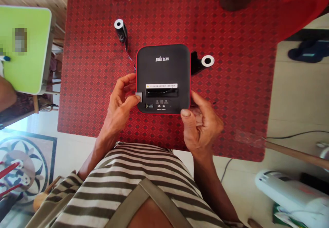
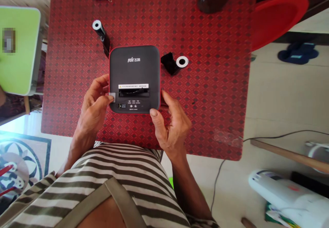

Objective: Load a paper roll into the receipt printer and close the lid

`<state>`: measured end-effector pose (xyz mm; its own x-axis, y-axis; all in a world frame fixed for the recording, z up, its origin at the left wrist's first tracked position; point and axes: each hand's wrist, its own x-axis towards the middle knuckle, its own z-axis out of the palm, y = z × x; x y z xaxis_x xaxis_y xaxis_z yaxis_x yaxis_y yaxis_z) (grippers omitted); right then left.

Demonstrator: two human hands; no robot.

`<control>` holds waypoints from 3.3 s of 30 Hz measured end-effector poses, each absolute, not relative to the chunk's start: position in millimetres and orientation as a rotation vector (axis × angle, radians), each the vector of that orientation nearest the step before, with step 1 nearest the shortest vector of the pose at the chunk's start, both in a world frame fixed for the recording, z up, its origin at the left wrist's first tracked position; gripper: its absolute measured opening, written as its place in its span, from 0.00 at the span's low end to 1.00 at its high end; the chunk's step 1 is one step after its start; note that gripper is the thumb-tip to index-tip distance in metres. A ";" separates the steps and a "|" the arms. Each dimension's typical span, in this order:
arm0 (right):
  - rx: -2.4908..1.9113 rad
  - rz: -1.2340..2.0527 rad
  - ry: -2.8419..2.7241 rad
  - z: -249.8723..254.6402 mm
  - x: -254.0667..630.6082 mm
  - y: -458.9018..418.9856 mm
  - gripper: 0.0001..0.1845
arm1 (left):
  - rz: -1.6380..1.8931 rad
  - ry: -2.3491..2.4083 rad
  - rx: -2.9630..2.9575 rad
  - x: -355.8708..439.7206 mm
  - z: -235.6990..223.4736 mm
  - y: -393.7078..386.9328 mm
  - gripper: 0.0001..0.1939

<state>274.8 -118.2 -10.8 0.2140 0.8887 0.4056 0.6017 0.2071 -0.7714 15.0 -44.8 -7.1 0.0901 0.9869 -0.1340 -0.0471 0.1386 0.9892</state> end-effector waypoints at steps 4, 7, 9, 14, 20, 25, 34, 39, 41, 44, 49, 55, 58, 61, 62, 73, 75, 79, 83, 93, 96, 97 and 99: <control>-1.470 0.343 -1.449 -12.5 273.4 -119.2 0.24 | 1.059 1.153 1.101 15.7 -10.1 -42.9 0.30; -1.442 0.339 -1.454 -13.3 272.4 -118.2 0.24 | 1.066 1.115 1.104 15.0 -14.2 -40.5 0.30; -1.448 0.342 -1.466 -14.9 272.3 -117.8 0.24 | 1.064 1.108 1.137 15.2 -16.8 -39.8 0.30; -1.483 0.363 -1.494 -13.4 280.7 -117.1 0.25 | 1.113 1.158 1.173 19.2 -23.1 -41.6 0.29; -1.497 0.250 -1.562 37.2 298.5 -88.7 0.15 | 1.147 1.107 1.247 20.3 -26.9 -43.8 0.36; -1.404 0.242 -1.964 72.5 292.5 -34.2 0.13 | 1.203 1.125 1.261 21.6 -40.0 -46.3 0.42; -1.367 0.585 -2.392 29.2 280.5 35.4 0.06 | 1.200 1.095 1.252 23.6 -45.4 -47.5 0.42; -1.256 0.554 -2.497 15.8 275.0 52.2 0.08 | 1.180 1.082 1.239 23.7 -42.1 -48.0 0.39; -1.269 0.543 -2.512 18.3 272.2 53.3 0.06 | 1.183 1.072 1.236 24.6 -42.1 -47.9 0.38; -1.366 0.537 -2.445 30.1 267.7 47.1 0.05 | 1.199 1.061 1.229 25.9 -42.8 -47.5 0.39; -1.370 0.329 -2.544 67.8 267.6 17.8 0.09 | 1.190 1.061 1.237 24.9 -43.6 -46.6 0.40; -1.474 0.131 -2.123 111.1 299.5 -39.7 0.13 | 1.177 1.081 1.256 21.2 -45.4 -44.8 0.41; -1.531 0.198 -1.732 95.1 329.4 -66.4 0.15 | 1.175 1.084 1.260 19.9 -46.4 -44.0 0.42; -1.481 0.358 -1.499 51.4 352.5 -87.3 0.18 | 1.175 1.079 1.282 17.7 -47.4 -42.2 0.42; -1.471 0.412 -1.448 34.6 356.0 -92.5 0.19 | 1.177 1.076 1.301 16.6 -47.7 -41.2 0.42; -1.498 0.751 -1.300 -60.6 318.8 -88.7 0.19 | 1.218 1.028 1.357 14.2 -42.9 -34.7 0.37; -1.499 0.778 -1.302 -60.2 320.6 -89.8 0.22 | 1.232 1.021 1.342 15.3 -43.4 -34.7 0.36; -1.432 1.011 -1.239 -45.1 339.4 -97.6 0.40 | 1.290 0.959 1.348 16.4 -48.7 -33.5 0.37; -1.376 1.040 -1.155 -29.1 369.5 -85.7 0.34 | 1.311 0.913 1.376 14.7 -52.8 -32.6 0.36; -1.620 0.654 -1.425 -62.5 358.2 20.4 0.24 | 1.233 0.949 1.405 8.8 -59.8 -36.8 0.39; -1.598 0.581 -1.444 -45.0 357.0 14.4 0.16 | 1.210 0.982 1.406 8.7 -62.2 -39.5 0.42; -1.569 0.536 -1.444 -33.4 358.0 7.6 0.17 | 1.202 0.988 1.406 8.7 -62.7 -40.2 0.43; -1.489 0.462 -1.491 -2.2 359.2 -12.1 0.21 | 1.187 0.997 1.407 8.7 -63.3 -41.1 0.44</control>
<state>359.2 -12.1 -2.2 0.1868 0.9196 0.3456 0.5625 0.1883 -0.8050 8.7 -41.1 -63.3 0.1780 0.9712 0.1587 -0.0110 -0.1593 0.9872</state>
